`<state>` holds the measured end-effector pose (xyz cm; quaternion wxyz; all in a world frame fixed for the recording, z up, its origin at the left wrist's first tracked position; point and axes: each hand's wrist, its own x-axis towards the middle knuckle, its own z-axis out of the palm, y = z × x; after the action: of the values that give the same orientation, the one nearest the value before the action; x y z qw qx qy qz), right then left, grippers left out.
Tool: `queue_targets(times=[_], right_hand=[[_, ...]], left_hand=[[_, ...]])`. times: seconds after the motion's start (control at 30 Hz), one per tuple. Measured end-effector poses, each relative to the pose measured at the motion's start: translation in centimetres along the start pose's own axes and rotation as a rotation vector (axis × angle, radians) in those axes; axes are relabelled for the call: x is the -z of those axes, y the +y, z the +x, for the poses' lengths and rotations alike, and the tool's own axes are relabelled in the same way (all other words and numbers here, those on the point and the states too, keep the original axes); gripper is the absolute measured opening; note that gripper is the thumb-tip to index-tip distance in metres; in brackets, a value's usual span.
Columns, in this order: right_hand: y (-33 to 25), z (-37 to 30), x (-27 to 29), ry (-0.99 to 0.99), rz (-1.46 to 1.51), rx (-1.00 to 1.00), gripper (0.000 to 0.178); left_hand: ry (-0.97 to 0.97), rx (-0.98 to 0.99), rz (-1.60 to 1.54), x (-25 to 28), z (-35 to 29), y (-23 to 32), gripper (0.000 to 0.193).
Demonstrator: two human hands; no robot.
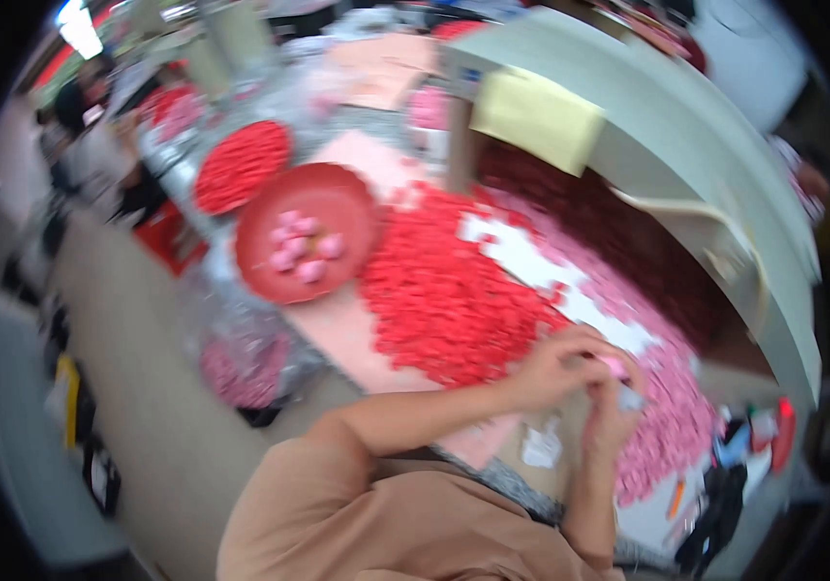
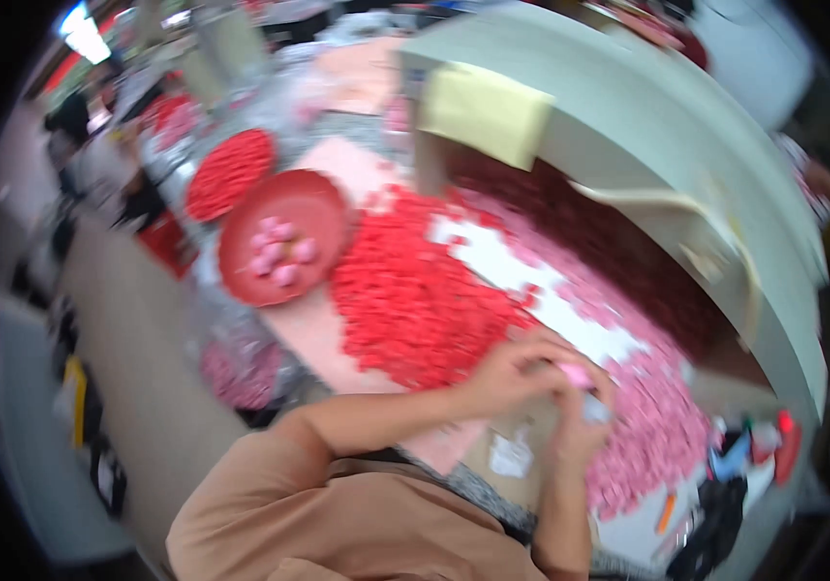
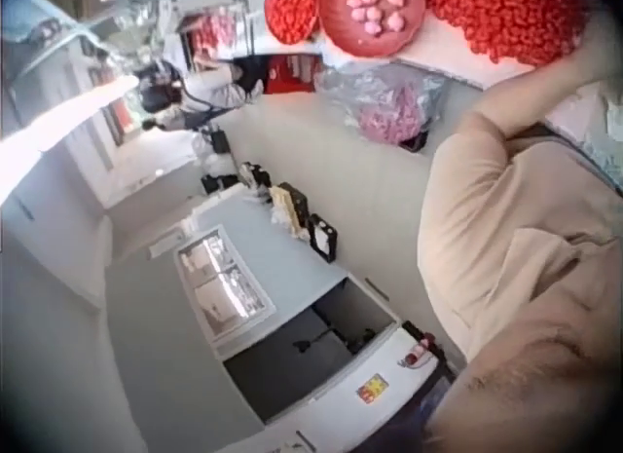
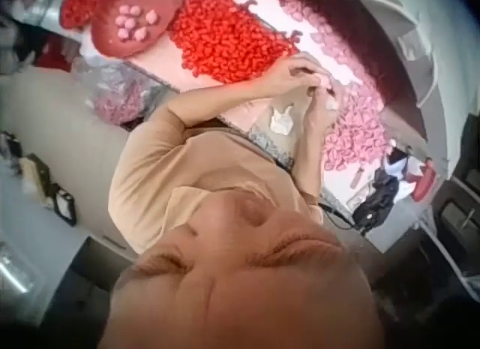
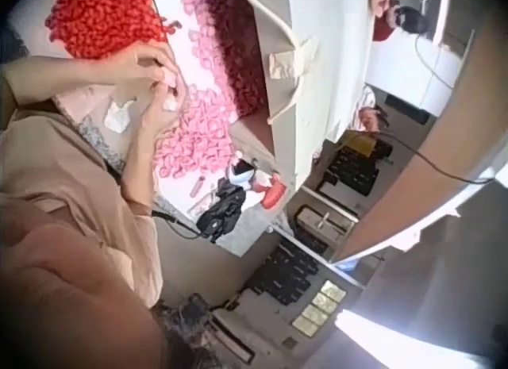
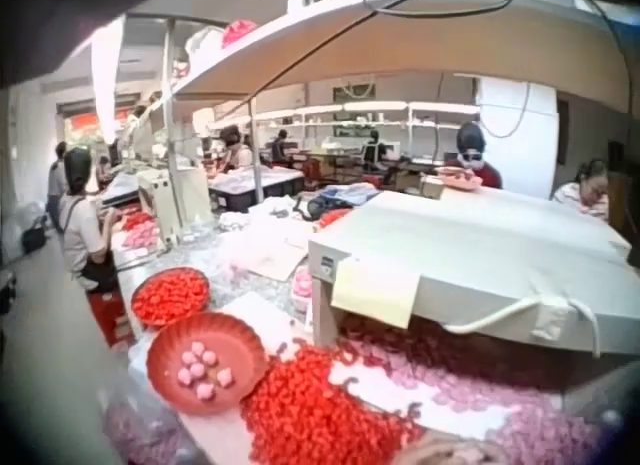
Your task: Assemble small pink and red rubber components using a handheld dispenser tool at a factory workbench.
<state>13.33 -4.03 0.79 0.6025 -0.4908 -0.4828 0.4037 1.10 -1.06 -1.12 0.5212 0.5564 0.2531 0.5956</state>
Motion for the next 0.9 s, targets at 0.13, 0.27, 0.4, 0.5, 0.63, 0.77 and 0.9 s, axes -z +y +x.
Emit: queue_targets(times=[0.13,0.27,0.4,0.5,0.63,0.77,0.9], right_hand=[[1.8,0.7,0.3,-0.116,0.047,0.018,0.028],[0.8,0.8,1.1,-0.068,0.138,-0.052,0.028],[0.7,1.3,2.0,-0.135,0.448,-0.302,0.029],[0.6,1.7,2.2,-0.085,0.668,-0.469,0.031],[0.7,2.0,2.6,-0.174,0.885,-0.636,0.028],[0.4,1.9,2.7,-0.226,0.769,-0.700,0.029],[0.4,1.9,2.6,-0.273,0.747,-0.696,0.031]], left_hand=[[0.017,0.080,-0.091,0.7,-0.1,0.0,0.024],[-0.022,0.101,-0.087,-0.2,0.7,-0.1,0.023],[-0.061,0.110,0.028,-0.3,1.1,0.0,0.026],[-0.092,0.212,0.045,-0.1,1.6,0.5,0.031],[-0.128,0.232,0.013,0.7,1.2,-0.5,0.032],[-0.192,0.132,0.133,1.1,1.6,-0.4,0.035],[-0.321,0.022,0.277,1.5,1.9,-0.1,0.038]])
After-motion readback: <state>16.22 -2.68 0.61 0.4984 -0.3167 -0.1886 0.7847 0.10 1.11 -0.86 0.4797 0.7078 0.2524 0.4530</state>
